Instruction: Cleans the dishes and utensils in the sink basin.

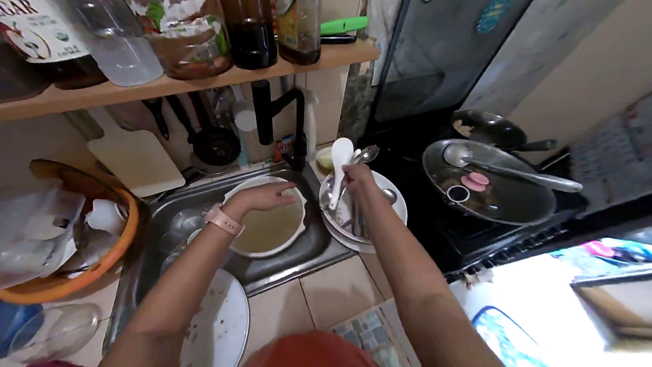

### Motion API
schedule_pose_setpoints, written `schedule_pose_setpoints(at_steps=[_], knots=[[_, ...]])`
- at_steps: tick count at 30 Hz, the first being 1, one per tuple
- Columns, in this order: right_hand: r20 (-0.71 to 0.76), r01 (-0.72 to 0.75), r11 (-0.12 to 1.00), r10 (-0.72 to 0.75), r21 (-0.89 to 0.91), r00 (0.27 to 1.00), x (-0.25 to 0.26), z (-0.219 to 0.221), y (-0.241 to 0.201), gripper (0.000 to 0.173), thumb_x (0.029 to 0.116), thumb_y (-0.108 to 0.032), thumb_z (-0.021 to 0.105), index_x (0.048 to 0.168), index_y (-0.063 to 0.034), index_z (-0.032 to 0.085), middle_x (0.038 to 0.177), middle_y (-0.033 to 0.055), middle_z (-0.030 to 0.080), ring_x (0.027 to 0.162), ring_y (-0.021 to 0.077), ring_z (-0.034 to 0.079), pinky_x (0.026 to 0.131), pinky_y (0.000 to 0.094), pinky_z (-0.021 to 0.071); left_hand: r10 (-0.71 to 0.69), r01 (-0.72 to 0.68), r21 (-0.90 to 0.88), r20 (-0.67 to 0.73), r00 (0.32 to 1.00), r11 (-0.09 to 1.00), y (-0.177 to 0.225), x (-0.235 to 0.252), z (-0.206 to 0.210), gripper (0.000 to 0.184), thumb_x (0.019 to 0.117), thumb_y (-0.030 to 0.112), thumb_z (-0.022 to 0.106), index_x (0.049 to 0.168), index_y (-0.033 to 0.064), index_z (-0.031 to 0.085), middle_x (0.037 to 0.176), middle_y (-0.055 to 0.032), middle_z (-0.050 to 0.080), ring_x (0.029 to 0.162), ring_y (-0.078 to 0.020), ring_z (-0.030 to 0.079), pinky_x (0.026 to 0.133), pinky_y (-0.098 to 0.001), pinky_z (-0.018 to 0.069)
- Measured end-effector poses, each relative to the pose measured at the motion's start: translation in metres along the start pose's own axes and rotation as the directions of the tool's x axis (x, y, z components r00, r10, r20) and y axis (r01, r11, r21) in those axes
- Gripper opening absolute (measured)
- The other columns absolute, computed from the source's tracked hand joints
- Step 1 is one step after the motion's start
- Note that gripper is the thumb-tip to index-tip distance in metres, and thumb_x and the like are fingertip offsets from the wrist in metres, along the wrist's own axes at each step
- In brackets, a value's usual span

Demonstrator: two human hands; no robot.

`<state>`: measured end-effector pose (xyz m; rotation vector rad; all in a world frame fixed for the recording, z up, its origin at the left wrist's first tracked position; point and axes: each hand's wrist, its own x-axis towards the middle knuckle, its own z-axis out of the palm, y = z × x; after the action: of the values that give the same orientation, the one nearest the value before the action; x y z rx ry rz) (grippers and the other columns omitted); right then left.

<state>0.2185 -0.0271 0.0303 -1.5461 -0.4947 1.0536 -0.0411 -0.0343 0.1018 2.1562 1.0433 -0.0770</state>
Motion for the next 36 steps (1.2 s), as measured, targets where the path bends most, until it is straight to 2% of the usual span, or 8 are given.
schedule_pose_setpoints(at_steps=[5, 9, 15, 18, 20, 28, 31, 36], knots=[[-0.014, -0.16, 0.94, 0.164, -0.302, 0.986, 0.027, -0.054, 0.012, 0.02, 0.1007, -0.007, 0.059, 0.117, 0.0013, 0.053, 0.074, 0.0029, 0.046, 0.051, 0.0091, 0.041, 0.047, 0.0237, 0.0397, -0.078, 0.081, -0.05, 0.067, 0.995, 0.995, -0.041, -0.011, 0.001, 0.051, 0.1075, 0.025, 0.055, 0.151, 0.0015, 0.045, 0.143, -0.0251, 0.055, 0.129, -0.0385, 0.056, 0.11, -0.0534, 0.0428], [0.043, -0.192, 0.896, 0.228, -0.399, 0.973, 0.038, -0.068, 0.036, 0.025, 0.1019, -0.009, 0.058, 0.124, 0.0017, 0.053, 0.08, 0.0062, 0.052, 0.056, 0.0109, 0.047, 0.051, 0.0257, 0.044, -0.12, 0.137, -0.197, 0.099, 0.988, 0.971, -0.056, -0.019, 0.002, 0.044, 0.1098, 0.02, 0.048, 0.15, 0.0015, 0.045, 0.136, -0.0247, 0.058, 0.119, -0.0324, 0.061, 0.103, -0.0453, 0.048], [0.107, -0.037, 0.812, 0.122, -0.582, 0.987, 0.025, -0.063, 0.022, 0.042, 0.1008, -0.009, 0.061, 0.138, 0.0061, 0.049, 0.109, 0.0198, 0.061, 0.082, 0.0215, 0.06, 0.075, 0.0372, 0.0536, -0.137, 0.141, -0.19, 0.033, 0.99, 0.972, -0.069, -0.038, -0.003, 0.043, 0.1086, 0.017, 0.05, 0.149, 0.002, 0.047, 0.134, -0.0229, 0.06, 0.121, -0.0334, 0.06, 0.104, -0.048, 0.0469], [0.135, 0.082, 0.645, 0.034, -0.76, 0.99, 0.022, -0.064, 0.009, 0.042, 0.101, -0.016, 0.065, 0.131, 0.0118, 0.057, 0.126, 0.0317, 0.062, 0.114, 0.0399, 0.064, 0.1, 0.0557, 0.0498, -0.159, 0.159, -0.181, 0.013, 0.987, 0.971, -0.079, -0.049, -0.005, 0.043, 0.1083, 0.017, 0.051, 0.148, 0.0015, 0.047, 0.134, -0.0232, 0.06, 0.121, -0.0341, 0.06, 0.104, -0.0497, 0.047], [0.188, 0.182, 0.503, -0.04, -0.845, 0.981, 0.02, -0.067, 0.002, 0.043, 0.1002, -0.024, 0.067, 0.122, 0.0126, 0.062, 0.123, 0.035, 0.062, 0.117, 0.048, 0.061, 0.101, 0.0655, 0.0447, -0.176, 0.171, -0.162, -0.023, 0.984, 0.972, -0.086, -0.062, -0.006, 0.043, 0.108, 0.018, 0.052, 0.147, -0.0001, 0.049, 0.136, -0.0241, 0.06, 0.123, -0.0363, 0.06, 0.106, -0.0523, 0.0463], [0.307, 0.343, 0.383, -0.154, -0.857, 0.939, 0.023, -0.068, -0.004, 0.042, 0.1027, -0.024, 0.063, 0.123, 0.0126, 0.063, 0.123, 0.0372, 0.062, 0.118, 0.0535, 0.059, 0.101, 0.0724, 0.0416, -0.309, 0.274, -0.178, -0.214, 0.926, 0.945, -0.09, -0.144, -0.005, 0.043, 0.1069, 0.015, 0.054, 0.147, -0.0001, 0.05, 0.138, -0.0227, 0.061, 0.126, -0.0381, 0.059, 0.109, -0.0533, 0.0441], [0.416, 0.48, 0.335, -0.246, -0.811, 0.875, -0.011, -0.045, -0.011, 0.045, 0.1038, -0.021, 0.061, 0.136, 0.0109, 0.057, 0.129, 0.0385, 0.059, 0.124, 0.0561, 0.055, 0.103, 0.0736, 0.0388, -0.372, 0.306, -0.258, -0.265, 0.89, 0.916, -0.096, -0.172, 0.001, 0.044, 0.1067, 0.013, 0.053, 0.148, 0.0001, 0.049, 0.137, -0.0244, 0.06, 0.125, -0.0371, 0.059, 0.107, -0.0521, 0.0447], [0.672, 0.716, 0.319, -0.254, -0.621, 0.695, -0.091, 0.021, 0.004, 0.045, 0.1047, -0.017, 0.059, 0.143, 0.0058, 0.053, 0.144, 0.0334, 0.051, 0.126, 0.0493, 0.056, 0.106, 0.0624, 0.0446, -0.412, 0.272, -0.34, -0.463, 0.785, 0.9, -0.123, -0.205, 0.027, 0.037, 0.1074, 0.018, 0.054, 0.139, -0.0011, 0.057, 0.131, -0.0211, 0.064, 0.12, -0.0297, 0.062, 0.106, -0.0488, 0.0464]])
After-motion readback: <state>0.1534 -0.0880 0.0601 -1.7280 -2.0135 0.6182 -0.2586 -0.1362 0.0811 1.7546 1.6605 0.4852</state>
